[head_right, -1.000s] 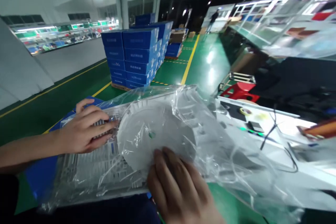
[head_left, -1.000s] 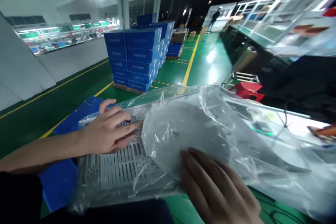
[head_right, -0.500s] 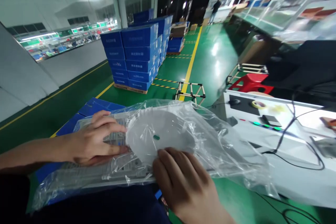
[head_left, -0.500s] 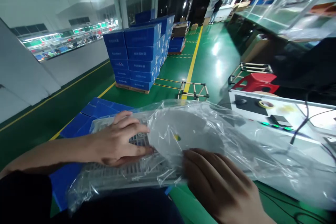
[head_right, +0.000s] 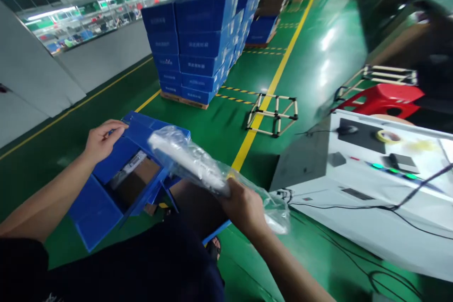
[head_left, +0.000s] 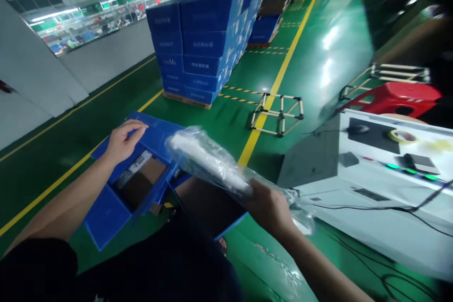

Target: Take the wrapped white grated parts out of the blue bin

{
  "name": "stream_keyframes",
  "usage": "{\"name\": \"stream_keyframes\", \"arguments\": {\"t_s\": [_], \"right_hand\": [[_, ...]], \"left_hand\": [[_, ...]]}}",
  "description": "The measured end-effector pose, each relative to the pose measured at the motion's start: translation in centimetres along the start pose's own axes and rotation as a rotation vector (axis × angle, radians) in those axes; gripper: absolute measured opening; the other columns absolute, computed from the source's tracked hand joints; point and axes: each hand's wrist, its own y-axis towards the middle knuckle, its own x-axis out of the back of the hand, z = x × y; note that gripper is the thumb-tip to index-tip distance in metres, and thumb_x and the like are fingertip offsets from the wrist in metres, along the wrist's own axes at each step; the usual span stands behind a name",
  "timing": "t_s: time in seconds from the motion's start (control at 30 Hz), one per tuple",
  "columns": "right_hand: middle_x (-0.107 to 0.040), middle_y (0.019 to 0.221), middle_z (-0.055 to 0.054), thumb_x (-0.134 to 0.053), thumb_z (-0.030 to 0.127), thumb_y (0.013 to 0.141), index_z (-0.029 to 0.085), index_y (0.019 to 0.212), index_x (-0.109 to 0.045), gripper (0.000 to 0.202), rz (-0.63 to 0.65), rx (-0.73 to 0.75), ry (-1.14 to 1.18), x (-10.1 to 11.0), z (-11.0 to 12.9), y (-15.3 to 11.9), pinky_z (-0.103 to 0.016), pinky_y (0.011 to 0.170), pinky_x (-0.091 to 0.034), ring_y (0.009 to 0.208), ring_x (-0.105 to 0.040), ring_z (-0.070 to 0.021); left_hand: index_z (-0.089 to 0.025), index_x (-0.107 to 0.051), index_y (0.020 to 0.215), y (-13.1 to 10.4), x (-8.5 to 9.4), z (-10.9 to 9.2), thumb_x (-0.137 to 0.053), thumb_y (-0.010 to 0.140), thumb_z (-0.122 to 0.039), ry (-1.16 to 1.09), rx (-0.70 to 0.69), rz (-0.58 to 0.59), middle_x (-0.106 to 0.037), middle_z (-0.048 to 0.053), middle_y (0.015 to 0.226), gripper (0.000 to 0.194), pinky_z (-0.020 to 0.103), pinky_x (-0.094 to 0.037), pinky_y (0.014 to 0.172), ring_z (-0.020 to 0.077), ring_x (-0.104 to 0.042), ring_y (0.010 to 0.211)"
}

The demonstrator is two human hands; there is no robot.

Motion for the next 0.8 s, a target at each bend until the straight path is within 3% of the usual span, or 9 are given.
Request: {"name": "stream_keyframes", "arguments": {"t_s": [0.07, 0.17, 0.3, 0.4, 0.6, 0.7, 0.8], "right_hand": [[-0.071, 0.079, -0.004, -0.072, 0.019, 0.084, 0.021, 0.087, -0.066, 0.007, 0.167, -0.235, 0.1, -4.3, -2.4, 1.4, -0.031, 0.066, -0.034, 0.076, -0.066, -0.0233], [-0.072, 0.083, -0.006, -0.075, 0.02, 0.082, 0.019, 0.09, -0.069, 0.011, 0.308, -0.505, 0.25, -11.2, -5.7, 2.5, -0.03, 0.066, -0.038, 0.08, -0.068, -0.0238], [-0.07, 0.074, -0.008, -0.071, 0.019, 0.08, 0.016, 0.084, -0.069, 0.006, 0.435, -0.69, 0.295, -20.7, -9.1, 2.1, -0.031, 0.059, -0.041, 0.068, -0.067, -0.0241], [-0.066, 0.067, -0.009, -0.073, 0.017, 0.076, 0.016, 0.075, -0.068, 0.004, 0.481, -0.78, 0.286, -27.4, -11.0, 0.9, -0.034, 0.058, -0.042, 0.063, -0.064, -0.0256], [-0.053, 0.057, -0.001, -0.075, 0.028, 0.078, 0.022, 0.065, -0.059, 0.021, 0.459, -0.875, 0.271, -38.1, -13.4, -2.5, -0.035, 0.058, -0.047, 0.051, -0.054, -0.0208], [-0.054, 0.054, -0.005, -0.077, 0.03, 0.073, 0.023, 0.057, -0.057, 0.027, 0.474, -0.935, 0.254, -41.8, -14.6, -2.6, -0.037, 0.053, -0.048, 0.049, -0.057, -0.0249], [-0.056, 0.048, -0.009, -0.078, 0.024, 0.066, 0.021, 0.046, -0.056, 0.03, 0.515, -0.938, 0.263, -44.5, -16.5, -0.9, -0.036, 0.045, -0.045, 0.042, -0.057, -0.0268]], "left_hand": [[-0.018, -0.084, 0.11, -3.9, -1.3, 4.7, -0.064, 0.11, -0.046, 0.096, 0.181, 0.08, -0.082, 0.009, 0.118, 0.035, 0.034, -0.057, 0.109, 0.0225, -0.075, 0.115], [-0.016, -0.081, 0.113, -11.4, -3.5, 11.0, -0.056, 0.107, -0.049, 0.233, 0.475, 0.305, -0.081, 0.012, 0.123, 0.042, 0.035, -0.055, 0.114, 0.0249, -0.073, 0.122], [-0.016, -0.081, 0.106, -20.8, -4.8, 16.8, -0.058, 0.099, -0.044, 0.302, 0.692, 0.5, -0.084, 0.013, 0.114, 0.037, 0.035, -0.06, 0.104, 0.0265, -0.077, 0.111], [-0.018, -0.081, 0.107, -25.7, -4.3, 20.4, -0.056, 0.097, -0.046, 0.361, 0.819, 0.609, -0.085, 0.013, 0.113, 0.039, 0.037, -0.062, 0.098, 0.0282, -0.079, 0.107], [-0.02, -0.081, 0.11, -30.3, -2.3, 28.9, -0.052, 0.097, -0.051, 0.474, 0.959, 0.824, -0.085, 0.015, 0.119, 0.044, 0.04, -0.061, 0.104, 0.0312, -0.079, 0.113], [-0.021, -0.081, 0.111, -31.3, -2.5, 33.6, -0.052, 0.098, -0.048, 0.521, 0.988, 0.927, -0.085, 0.013, 0.123, 0.042, 0.039, -0.059, 0.105, 0.03, -0.078, 0.114], [-0.021, -0.082, 0.11, -32.3, -3.7, 37.8, -0.056, 0.097, -0.042, 0.554, 1.004, 1.03, -0.085, 0.013, 0.122, 0.035, 0.037, -0.059, 0.104, 0.0288, -0.078, 0.113]]}}
